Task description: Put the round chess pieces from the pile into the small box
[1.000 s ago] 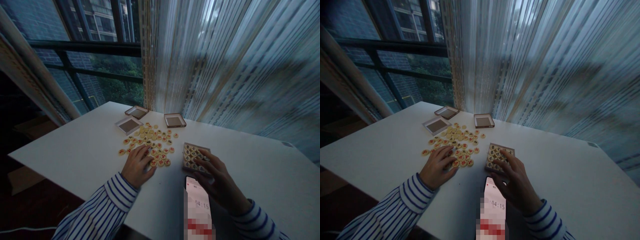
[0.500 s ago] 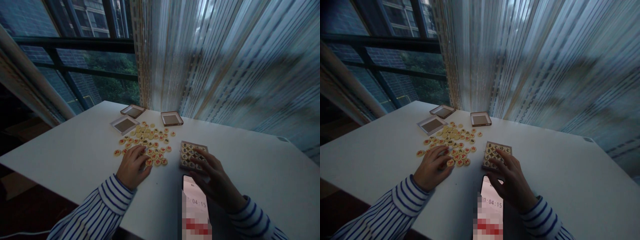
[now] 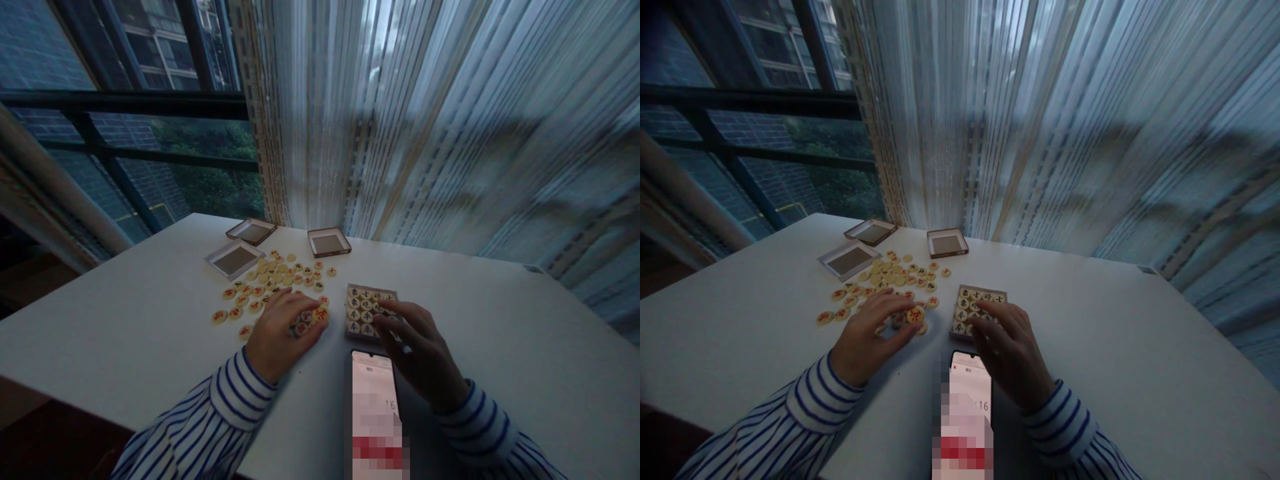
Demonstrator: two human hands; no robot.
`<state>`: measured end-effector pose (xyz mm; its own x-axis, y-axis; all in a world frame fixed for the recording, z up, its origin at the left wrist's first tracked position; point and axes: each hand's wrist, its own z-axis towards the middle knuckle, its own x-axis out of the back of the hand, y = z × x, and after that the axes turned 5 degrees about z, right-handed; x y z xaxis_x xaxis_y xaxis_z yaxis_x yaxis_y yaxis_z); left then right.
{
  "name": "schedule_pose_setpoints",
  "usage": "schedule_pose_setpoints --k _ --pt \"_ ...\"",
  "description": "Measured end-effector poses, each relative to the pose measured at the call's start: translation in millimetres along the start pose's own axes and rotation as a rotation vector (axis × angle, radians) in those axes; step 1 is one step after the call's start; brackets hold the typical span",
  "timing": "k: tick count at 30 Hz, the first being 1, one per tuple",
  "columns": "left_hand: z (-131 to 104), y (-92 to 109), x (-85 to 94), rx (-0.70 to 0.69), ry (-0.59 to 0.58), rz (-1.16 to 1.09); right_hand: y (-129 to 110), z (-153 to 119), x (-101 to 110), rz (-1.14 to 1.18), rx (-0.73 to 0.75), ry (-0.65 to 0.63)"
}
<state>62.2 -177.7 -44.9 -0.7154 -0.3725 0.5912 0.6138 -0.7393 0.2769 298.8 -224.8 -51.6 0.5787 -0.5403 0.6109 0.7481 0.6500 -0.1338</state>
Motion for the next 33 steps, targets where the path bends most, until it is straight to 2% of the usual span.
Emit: schedule_pose_setpoints --k 5,9,12,15,18,23,30,33 --pt "19 13 -12.7 0.006 -0.043 -0.112 2 0 7 0.076 -0.012 0.033" --pt "35 29 -24.5 0.007 -0.111 -0.264 4 -1 10 0.135 -0.089 0.116" --pt "42 38 -35.5 0.062 -0.158 -0.363 7 -3 10 0.177 -0.135 0.137" --pt "40 40 -45.4 0.116 -0.208 -0.423 8 -3 10 0.208 -0.157 0.13" --pt "34 40 -50.0 0.092 -0.233 -0.47 7 -4 10 0.257 -0.166 0.084" --pt "27 37 -48.4 0.056 -0.231 -0.488 5 -2 9 0.344 -0.174 0.029" --pt "25 34 -49.9 0.142 -0.256 -0.543 7 -3 5 0.382 -0.198 -0.007" --pt "23 31 -49.5 0.19 -0.325 -0.616 9 -3 5 0.374 -0.229 0.01"
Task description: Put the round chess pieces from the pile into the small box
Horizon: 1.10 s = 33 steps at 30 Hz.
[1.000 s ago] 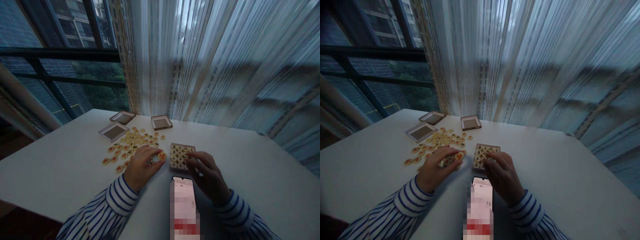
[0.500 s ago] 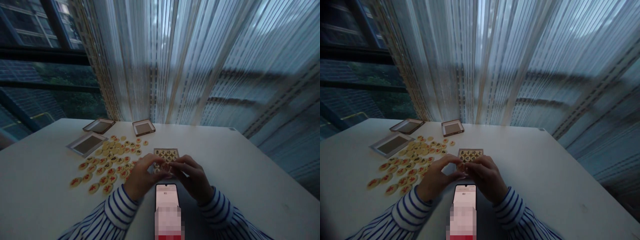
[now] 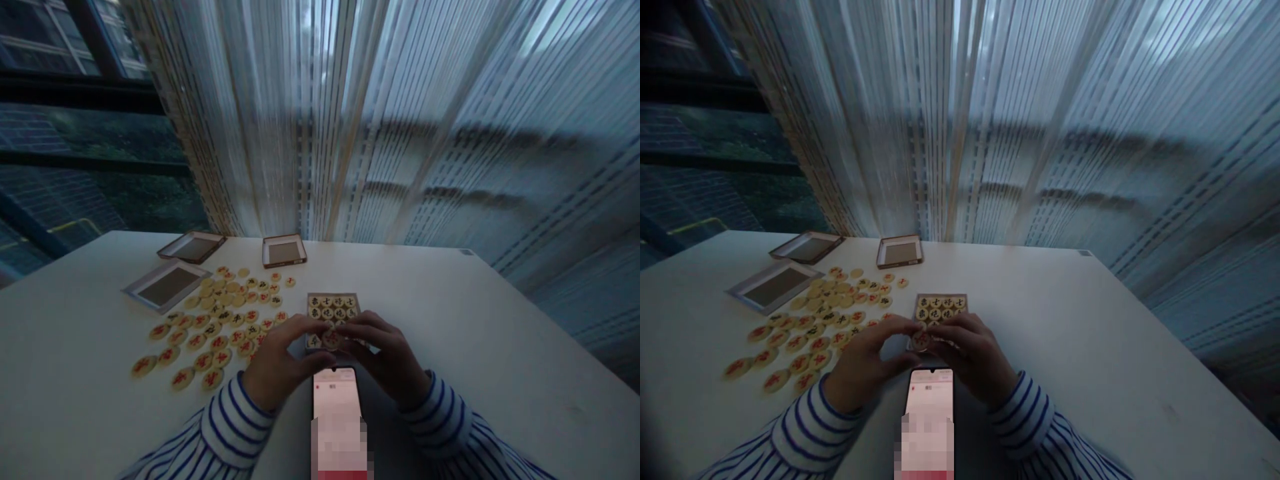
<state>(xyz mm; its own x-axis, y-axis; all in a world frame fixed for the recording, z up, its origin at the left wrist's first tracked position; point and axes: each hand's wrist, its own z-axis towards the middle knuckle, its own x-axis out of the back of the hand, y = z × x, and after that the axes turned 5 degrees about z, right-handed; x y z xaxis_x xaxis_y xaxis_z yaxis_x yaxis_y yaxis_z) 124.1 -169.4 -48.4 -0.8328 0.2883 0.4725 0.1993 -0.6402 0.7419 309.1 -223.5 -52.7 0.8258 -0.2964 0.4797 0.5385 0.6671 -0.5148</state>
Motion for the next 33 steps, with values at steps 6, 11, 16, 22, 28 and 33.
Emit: schedule_pose_setpoints --k 6,11,16,22,28,33 --pt "-2 -5 1.5 0.195 -0.098 -0.237 -1 -1 0 0.024 -0.026 -0.02" --pt "-2 -6 -2.2 0.281 -0.055 -0.323 -3 -1 0 0.02 -0.031 -0.044" --pt "-1 -6 -5.2 0.314 -0.059 -0.395 -4 1 2 -0.048 0.021 -0.038" --pt "-1 -7 -8.2 0.328 -0.075 -0.435 -4 2 2 -0.094 0.022 -0.055" --pt "-4 -9 -10.3 0.309 -0.107 -0.367 -2 2 4 -0.125 0.041 -0.102" --pt "-2 -8 -7.6 0.284 -0.046 -0.204 9 -1 19 -0.149 -0.079 -0.172"
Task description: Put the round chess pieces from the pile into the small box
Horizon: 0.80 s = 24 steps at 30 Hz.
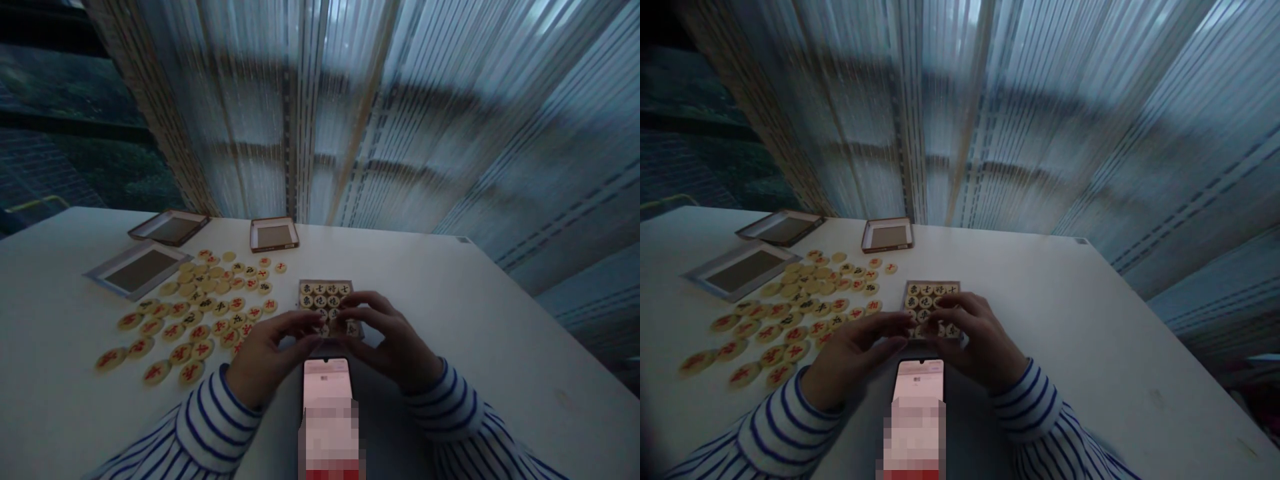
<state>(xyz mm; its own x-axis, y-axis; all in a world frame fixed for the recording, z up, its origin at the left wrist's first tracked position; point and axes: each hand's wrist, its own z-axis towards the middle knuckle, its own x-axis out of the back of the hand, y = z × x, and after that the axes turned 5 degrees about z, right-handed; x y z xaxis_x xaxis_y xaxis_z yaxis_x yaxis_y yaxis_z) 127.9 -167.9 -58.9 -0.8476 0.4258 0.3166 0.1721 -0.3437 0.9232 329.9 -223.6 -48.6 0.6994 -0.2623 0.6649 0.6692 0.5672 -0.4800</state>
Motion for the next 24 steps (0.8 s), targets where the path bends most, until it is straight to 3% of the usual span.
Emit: schedule_pose_setpoints --k 5,14,24 --pt "5 2 5.2 0.023 0.101 0.07 22 -8 14 0.027 -0.156 -0.084" --pt "7 -4 9.4 -0.019 0.229 0.26 31 -10 15 0.038 -0.207 -0.181" --pt "7 -5 9.5 0.01 0.202 0.276 34 -11 12 0.042 -0.239 -0.226"
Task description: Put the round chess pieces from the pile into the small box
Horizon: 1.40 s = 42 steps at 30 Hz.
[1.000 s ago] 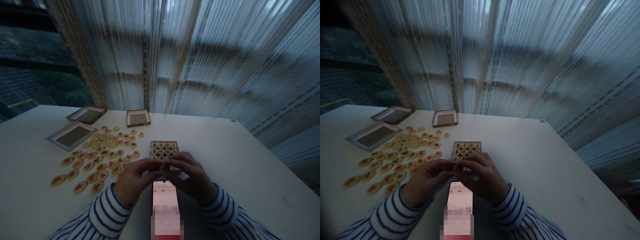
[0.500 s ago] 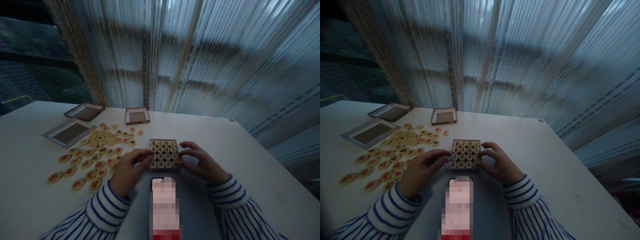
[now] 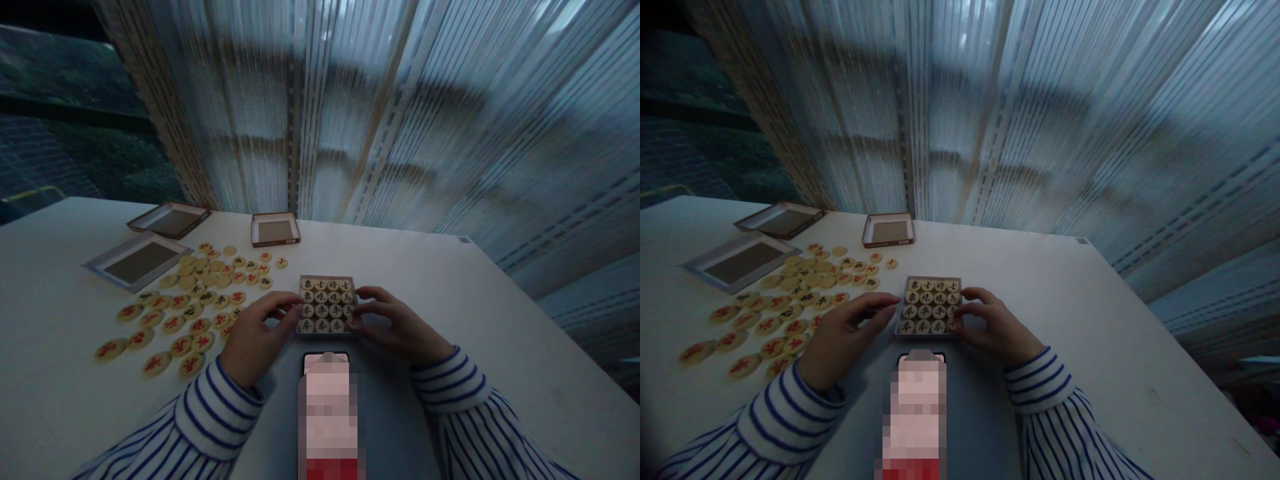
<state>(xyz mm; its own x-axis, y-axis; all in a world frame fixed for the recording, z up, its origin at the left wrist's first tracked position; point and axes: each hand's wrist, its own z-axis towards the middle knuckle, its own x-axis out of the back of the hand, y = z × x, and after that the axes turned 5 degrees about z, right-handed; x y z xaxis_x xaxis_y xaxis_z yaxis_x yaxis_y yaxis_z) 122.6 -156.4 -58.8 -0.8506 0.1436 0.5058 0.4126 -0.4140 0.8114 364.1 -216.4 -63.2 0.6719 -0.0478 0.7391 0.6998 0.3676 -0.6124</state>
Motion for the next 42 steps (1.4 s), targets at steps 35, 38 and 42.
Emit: schedule_pose_setpoints --k 35,38,42 --pt "0.3 3.7 -0.4 0.03 -0.023 -0.037 0.3 -1.8 0.7 -0.017 -0.047 -0.046" --pt "0.2 3.8 -0.5 0.033 -0.019 -0.025 0.8 -1.9 -0.3 -0.026 -0.06 -0.043" --pt "-0.2 3.8 -0.7 0.045 -0.019 -0.02 1.0 -1.5 -0.8 -0.038 -0.047 -0.051"
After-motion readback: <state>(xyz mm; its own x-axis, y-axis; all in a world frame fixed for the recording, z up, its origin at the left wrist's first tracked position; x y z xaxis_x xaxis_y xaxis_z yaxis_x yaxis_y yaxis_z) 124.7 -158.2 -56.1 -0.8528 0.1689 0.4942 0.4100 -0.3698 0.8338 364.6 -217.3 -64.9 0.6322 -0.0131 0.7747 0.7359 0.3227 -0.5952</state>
